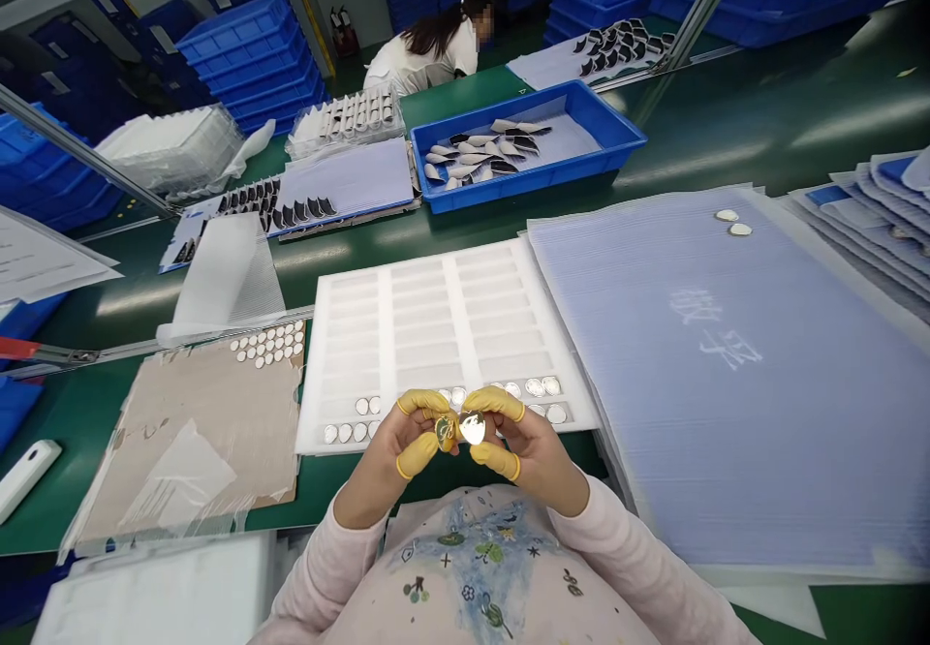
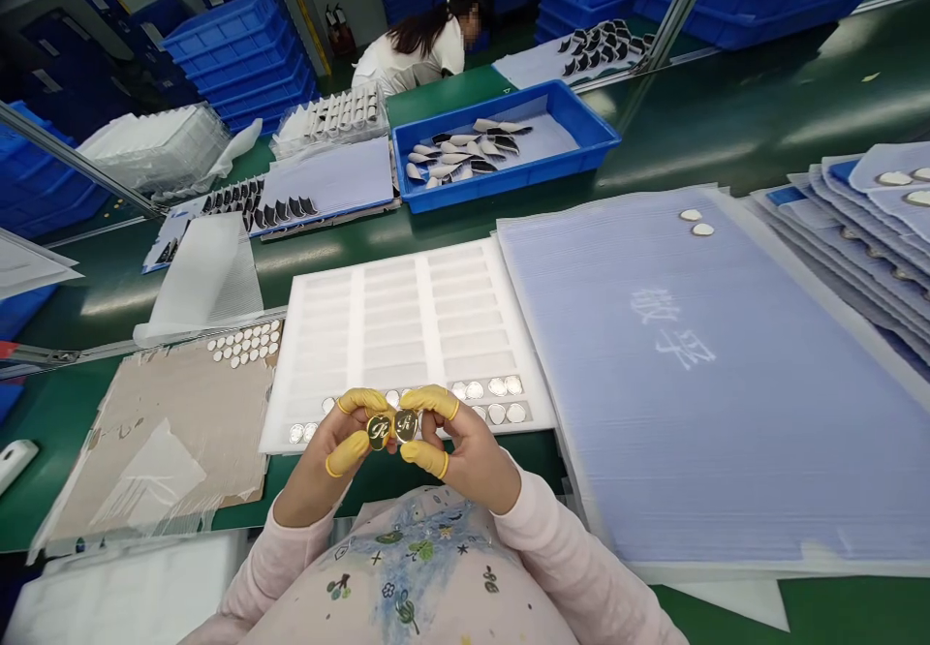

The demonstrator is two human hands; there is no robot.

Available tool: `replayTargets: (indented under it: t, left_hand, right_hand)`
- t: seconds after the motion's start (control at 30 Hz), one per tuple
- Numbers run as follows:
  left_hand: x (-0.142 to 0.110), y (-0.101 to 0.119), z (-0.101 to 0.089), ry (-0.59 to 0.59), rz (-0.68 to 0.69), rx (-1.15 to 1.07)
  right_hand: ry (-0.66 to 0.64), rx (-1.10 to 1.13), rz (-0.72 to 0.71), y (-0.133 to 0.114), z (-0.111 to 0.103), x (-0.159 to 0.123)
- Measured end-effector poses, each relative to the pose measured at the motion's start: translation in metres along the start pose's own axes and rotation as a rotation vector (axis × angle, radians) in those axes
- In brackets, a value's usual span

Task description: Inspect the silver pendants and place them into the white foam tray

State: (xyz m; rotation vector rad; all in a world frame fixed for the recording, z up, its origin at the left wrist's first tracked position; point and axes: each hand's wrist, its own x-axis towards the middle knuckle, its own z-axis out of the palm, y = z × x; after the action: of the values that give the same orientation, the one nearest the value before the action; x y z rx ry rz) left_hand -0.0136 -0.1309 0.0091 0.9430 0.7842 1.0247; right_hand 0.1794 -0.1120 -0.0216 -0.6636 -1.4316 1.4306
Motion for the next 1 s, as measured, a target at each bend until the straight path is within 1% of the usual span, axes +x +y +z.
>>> replayTargets:
  t: [0.1,0.17,0.33,0.43,0.6,0.83,1.0]
  left_hand:
    - [-0.001,-0.002,-0.001,-0.057,-0.004,-0.193]
    - [-0.002,-0.005,-0.002,-0.083,0.011,-0.272]
    - [-0.004,-0.011,-0.004,-0.116,0.031,-0.356]
    - [-0.006,-0.012,-0.006,-0.144,0.044,-0.374]
    - [-0.007,-0.013,-0.009,-0.167,0.076,-0.351]
    - [-0.008,-0.012,-0.010,-0.147,0.071,-0.337]
    - [-0.009,-0.016,-0.014,-0.112,0.060,-0.325]
  right_hand:
    - [-0.017,0.171,0.060,0.006,0.005,-0.004]
    - [-0.032,0.226,0.079,0.008,0.008,-0.007]
    - [-0.058,0.203,0.076,0.009,0.012,-0.010]
    - [-0.066,0.169,0.064,0.009,0.013,-0.011]
    - [-0.080,0.178,0.028,0.011,0.016,-0.012]
    - [-0.079,0.103,0.011,0.005,0.018,-0.009]
    - [-0.066,0.085,-0.014,0.004,0.021,-0.006]
